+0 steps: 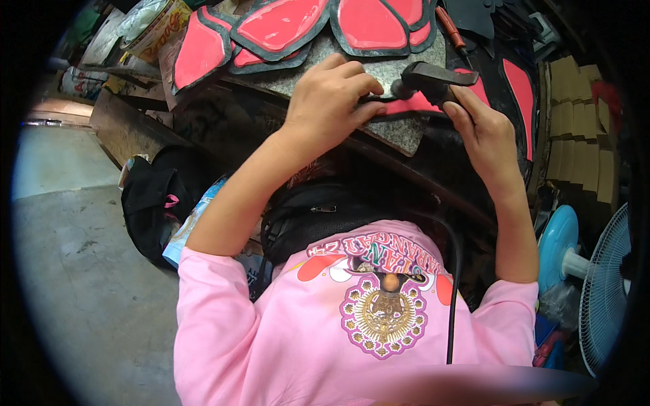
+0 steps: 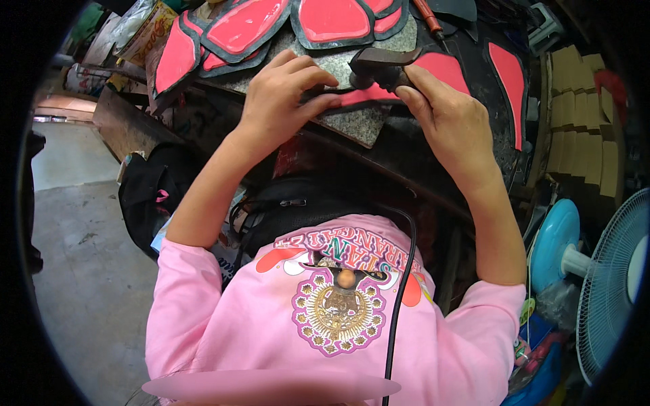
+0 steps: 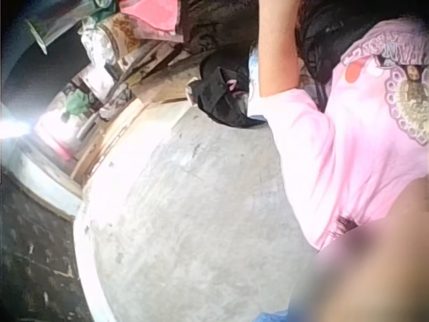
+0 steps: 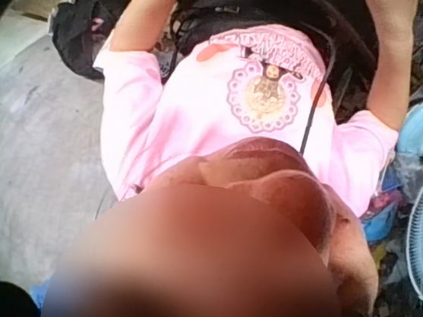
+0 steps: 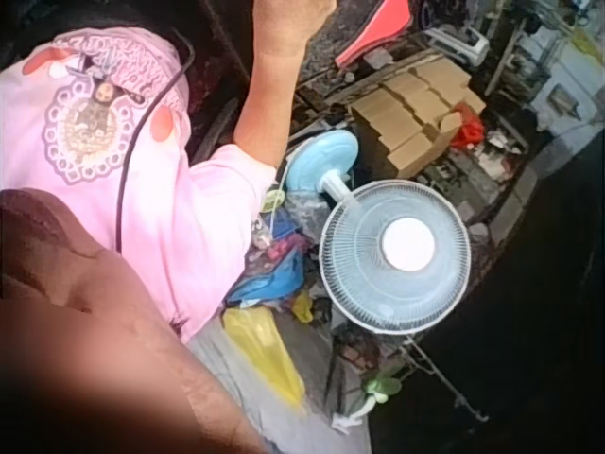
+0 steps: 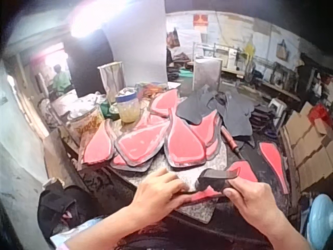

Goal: The person trims the edges of pink and black material pieces using a red utility knife. They repeatedly align the pieces, cut along the edges, and inspect the trimmed results on a cluttered workbench.

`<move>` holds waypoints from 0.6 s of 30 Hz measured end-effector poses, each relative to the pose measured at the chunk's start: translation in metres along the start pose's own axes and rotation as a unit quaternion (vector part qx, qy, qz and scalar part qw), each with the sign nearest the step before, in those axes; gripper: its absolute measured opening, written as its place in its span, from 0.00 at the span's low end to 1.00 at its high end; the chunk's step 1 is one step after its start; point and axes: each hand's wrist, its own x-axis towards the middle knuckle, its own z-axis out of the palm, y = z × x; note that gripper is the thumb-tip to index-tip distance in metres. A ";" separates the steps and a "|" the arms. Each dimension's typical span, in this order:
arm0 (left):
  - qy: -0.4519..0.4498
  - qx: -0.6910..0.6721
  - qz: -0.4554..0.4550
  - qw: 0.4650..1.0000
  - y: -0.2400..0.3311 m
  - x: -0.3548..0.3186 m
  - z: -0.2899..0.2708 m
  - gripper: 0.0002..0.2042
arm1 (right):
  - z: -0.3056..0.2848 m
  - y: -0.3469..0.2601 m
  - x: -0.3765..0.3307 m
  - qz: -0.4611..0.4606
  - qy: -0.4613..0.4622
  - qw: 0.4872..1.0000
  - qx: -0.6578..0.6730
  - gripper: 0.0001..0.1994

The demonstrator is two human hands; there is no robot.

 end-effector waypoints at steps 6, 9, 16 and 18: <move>-0.016 -0.036 0.039 0.998 -0.011 -0.010 -0.010 0.09 | -0.011 0.009 0.008 -0.007 -0.002 1.000 0.029 0.16; 0.000 -0.027 0.066 0.997 -0.016 -0.004 -0.006 0.08 | -0.028 0.000 0.018 0.024 0.037 0.990 0.133 0.13; -0.032 0.028 0.102 0.994 -0.012 -0.001 -0.011 0.07 | -0.007 -0.022 0.018 0.012 -0.024 0.998 0.059 0.15; -0.033 0.041 0.114 0.992 -0.011 -0.001 -0.013 0.07 | -0.011 -0.020 0.018 -0.018 -0.019 0.999 0.021 0.15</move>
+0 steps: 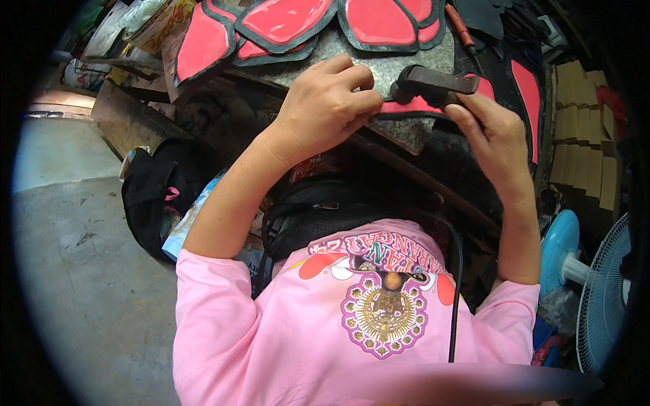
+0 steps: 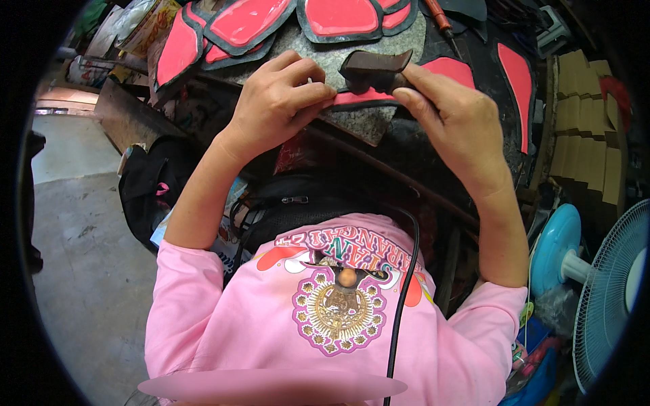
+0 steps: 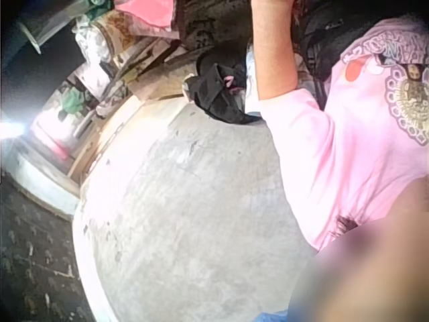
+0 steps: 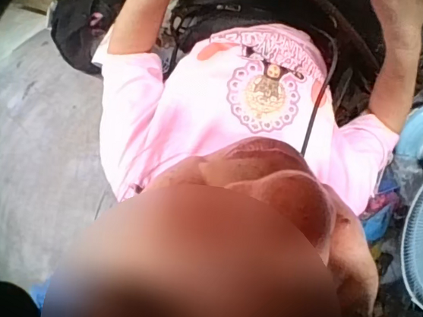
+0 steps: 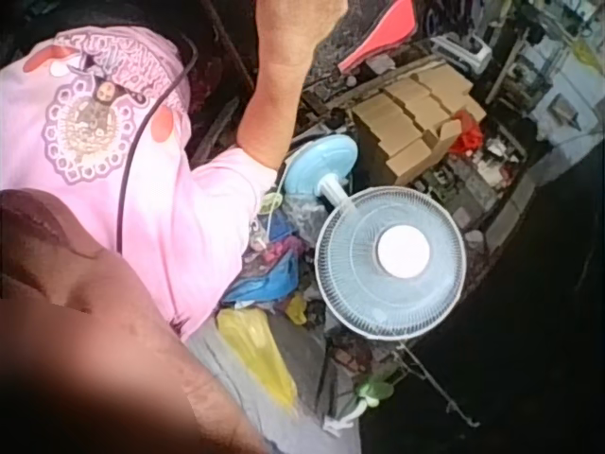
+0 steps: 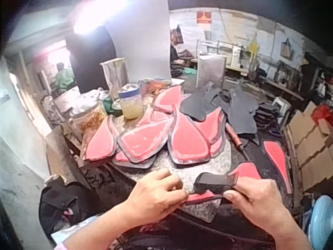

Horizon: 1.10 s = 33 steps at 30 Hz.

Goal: The person trims the edges of pink and black material pieces using a red utility knife. They repeatedly align the pieces, cut along the edges, and inspect the trimmed results on a cluttered workbench.

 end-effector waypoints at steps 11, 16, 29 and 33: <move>0.089 -0.095 -0.104 0.986 -0.002 -0.008 0.016 0.35 | 0.016 -0.002 -0.006 -0.030 0.004 1.000 0.000 0.14; 0.095 -0.122 -0.140 0.978 -0.002 -0.013 0.022 0.46 | -0.006 -0.004 -0.001 -0.020 0.031 0.995 0.088 0.12; 0.117 -0.093 -0.134 0.980 -0.001 -0.015 0.023 0.57 | 0.001 -0.002 -0.006 -0.037 0.026 0.998 0.053 0.12; 0.104 -0.124 -0.129 0.978 -0.002 -0.014 0.020 0.50 | -0.013 -0.013 -0.016 0.014 0.063 0.989 0.131 0.12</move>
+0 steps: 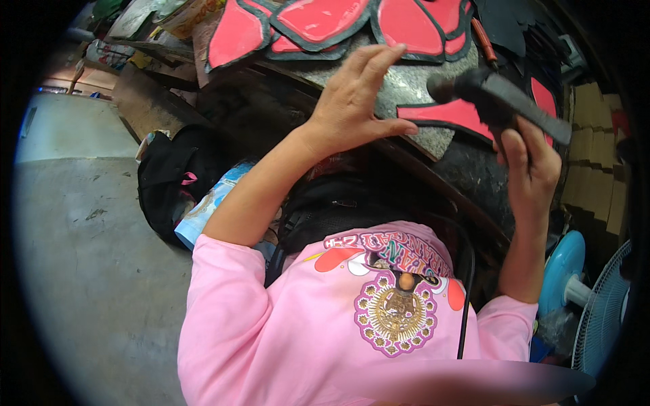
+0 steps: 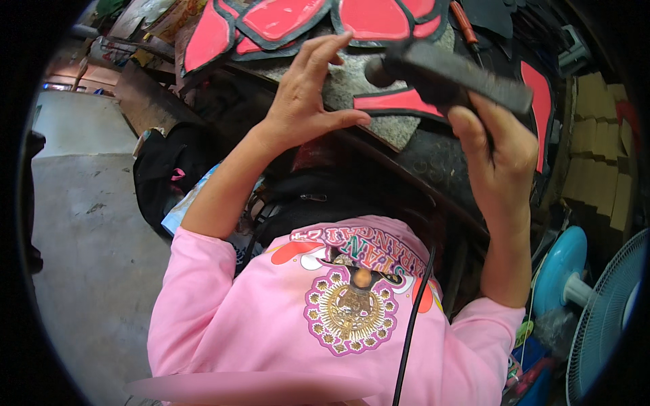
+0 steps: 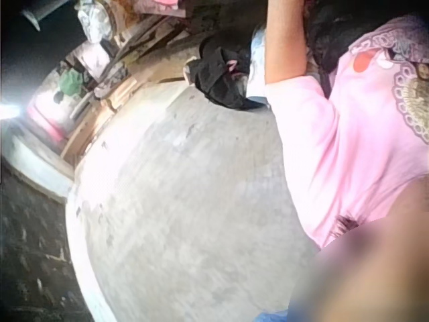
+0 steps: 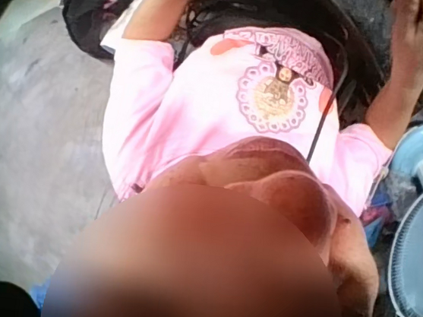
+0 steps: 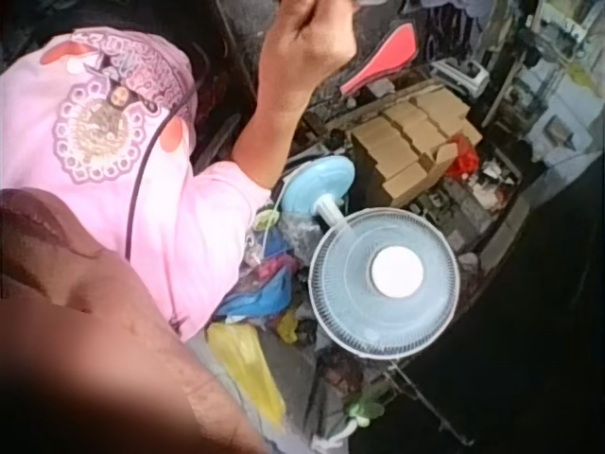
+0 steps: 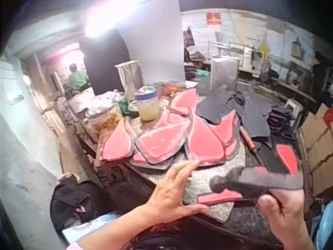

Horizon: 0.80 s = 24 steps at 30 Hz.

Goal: The person trims the edges of pink and black material pieces using a red utility knife. They repeatedly align the pieces, cut along the edges, and inspect the trimmed results on a cluttered workbench.

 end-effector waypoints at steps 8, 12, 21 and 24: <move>-0.112 0.064 0.081 0.988 0.003 0.001 -0.006 0.15 | 0.002 0.020 -0.015 -0.003 -0.076 0.995 -0.067 0.11; -0.095 0.085 0.120 0.985 0.003 -0.004 -0.011 0.12 | -0.017 0.025 -0.022 0.113 -0.037 0.993 -0.009 0.12; -0.130 0.094 0.103 0.982 0.009 -0.009 -0.025 0.17 | -0.008 0.034 -0.017 -0.014 -0.059 0.996 -0.058 0.13; -0.137 0.097 0.096 0.981 0.011 -0.012 -0.032 0.19 | -0.015 0.031 -0.018 -0.012 -0.032 0.999 -0.027 0.13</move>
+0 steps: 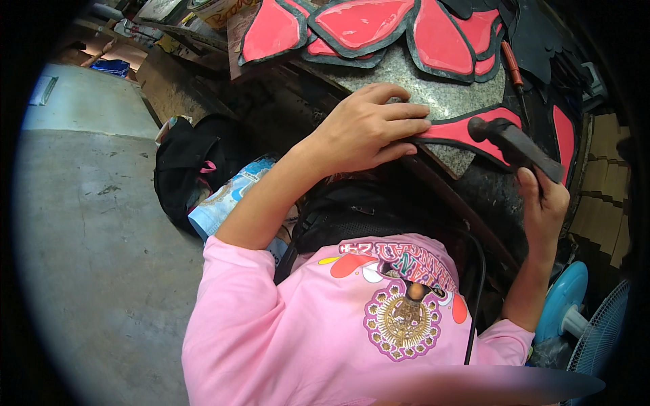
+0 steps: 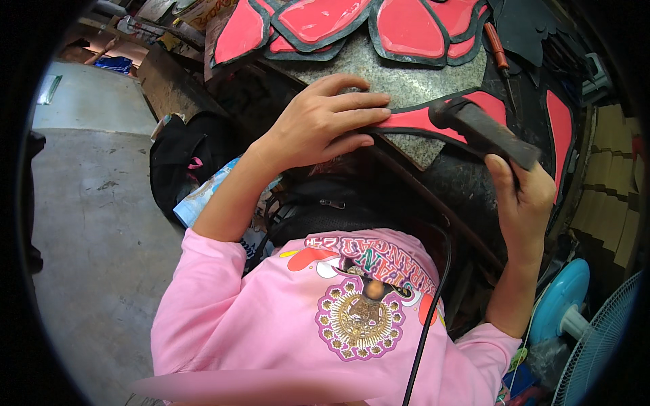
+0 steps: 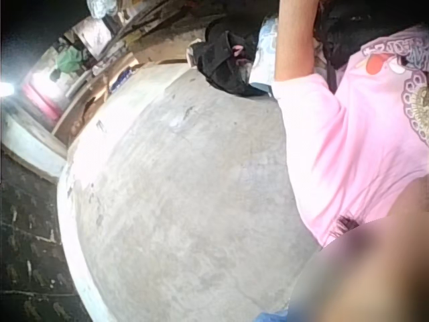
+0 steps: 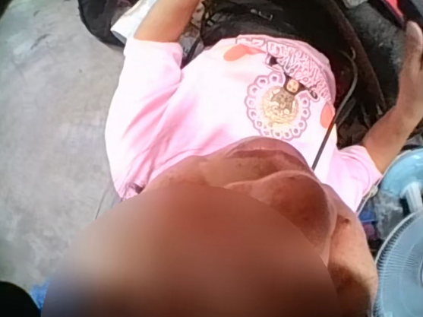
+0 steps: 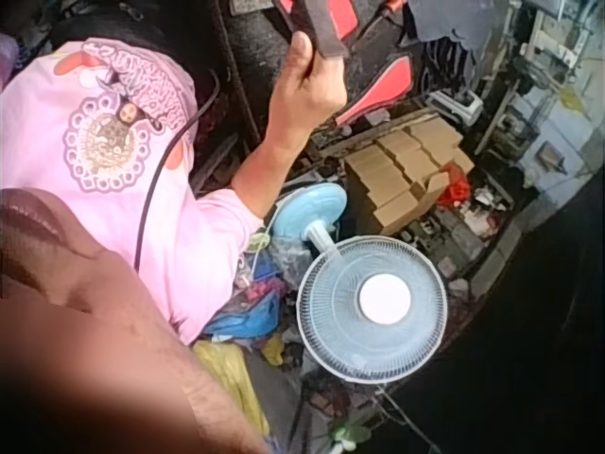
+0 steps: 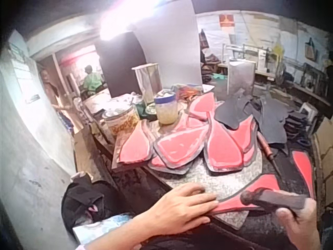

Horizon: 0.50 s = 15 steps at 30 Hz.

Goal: The person trims the edges of pink and black material pieces using a red utility knife. They repeatedly align the pieces, cut along the edges, and inspect the trimmed results on a cluttered workbench.

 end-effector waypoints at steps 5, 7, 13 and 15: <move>0.011 0.004 -0.004 1.000 0.004 0.000 -0.002 0.21 | 0.016 0.003 0.003 -0.009 -0.056 0.995 -0.079 0.11; 0.023 0.019 -0.001 1.000 0.005 0.002 0.000 0.20 | 0.024 0.007 0.004 0.016 -0.038 0.999 -0.036 0.12; 0.058 0.033 0.004 0.998 0.009 0.004 0.004 0.15 | 0.022 0.014 0.002 0.010 -0.037 0.999 -0.036 0.13; 0.072 0.045 0.009 0.996 0.009 0.004 0.004 0.14 | 0.020 0.016 0.000 -0.050 -0.004 0.996 -0.077 0.14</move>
